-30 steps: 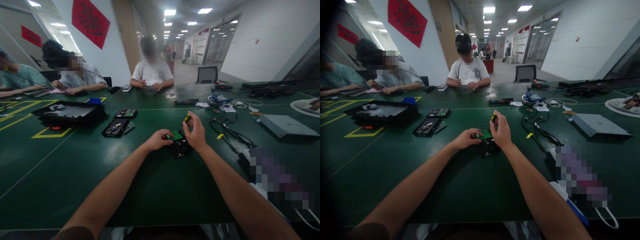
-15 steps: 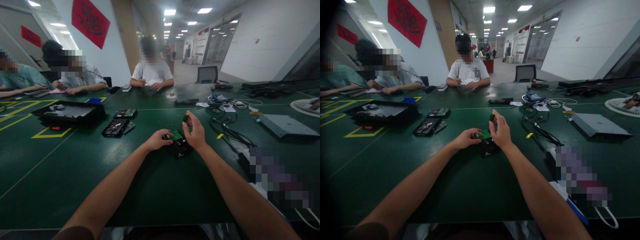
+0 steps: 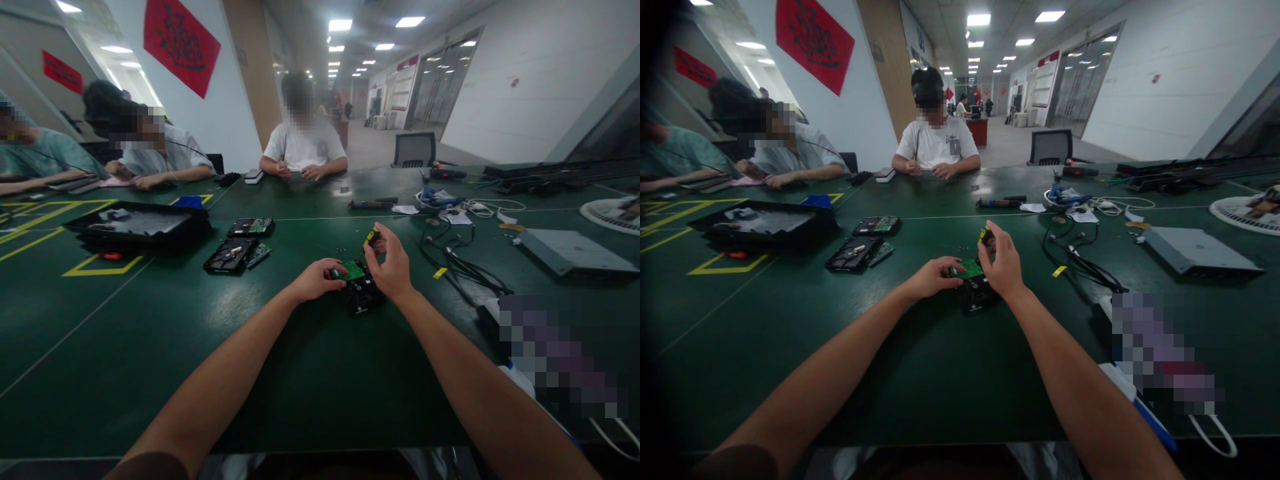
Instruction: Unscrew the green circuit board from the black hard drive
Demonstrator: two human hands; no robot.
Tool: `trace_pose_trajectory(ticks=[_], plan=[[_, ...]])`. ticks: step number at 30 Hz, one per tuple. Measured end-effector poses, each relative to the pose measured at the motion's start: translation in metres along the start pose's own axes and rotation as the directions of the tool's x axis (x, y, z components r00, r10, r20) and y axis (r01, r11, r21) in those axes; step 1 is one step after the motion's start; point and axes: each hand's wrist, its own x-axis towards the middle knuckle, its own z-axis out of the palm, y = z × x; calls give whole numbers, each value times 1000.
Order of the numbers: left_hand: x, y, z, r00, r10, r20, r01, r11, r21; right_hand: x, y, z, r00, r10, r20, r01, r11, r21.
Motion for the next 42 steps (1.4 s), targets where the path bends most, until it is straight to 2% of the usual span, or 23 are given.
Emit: trace_pose_trajectory(ticks=[6,11,14,17,24,28,37,42], plan=[[0,-1,0,1000,-8,4,8,1000,0,3,-7,-4,1000,17,-25,-16,999,44],[1,0,0,1000,-24,1,24,1000,14,9,-12,-6,982,188,-23,-176,954,242],[1,-1,1,1000,-20,-2,20,1000,2,13,-14,-5,955,295,45,-285,859,426],[1,-1,1,1000,-20,-2,20,1000,-12,16,-16,-5,930,352,111,-354,764,539],[1,1,1,1000,-26,7,26,1000,-11,19,-16,-7,850,451,273,-498,520,694],[1,1,0,1000,-29,7,29,1000,-4,19,-18,-9,816,469,337,-544,429,721],[1,3,0,999,-33,12,33,999,-2,21,-15,-9,784,489,383,-601,442,666],[1,2,1,999,-32,5,33,999,-14,19,-13,-7,782,516,350,-594,445,670]])
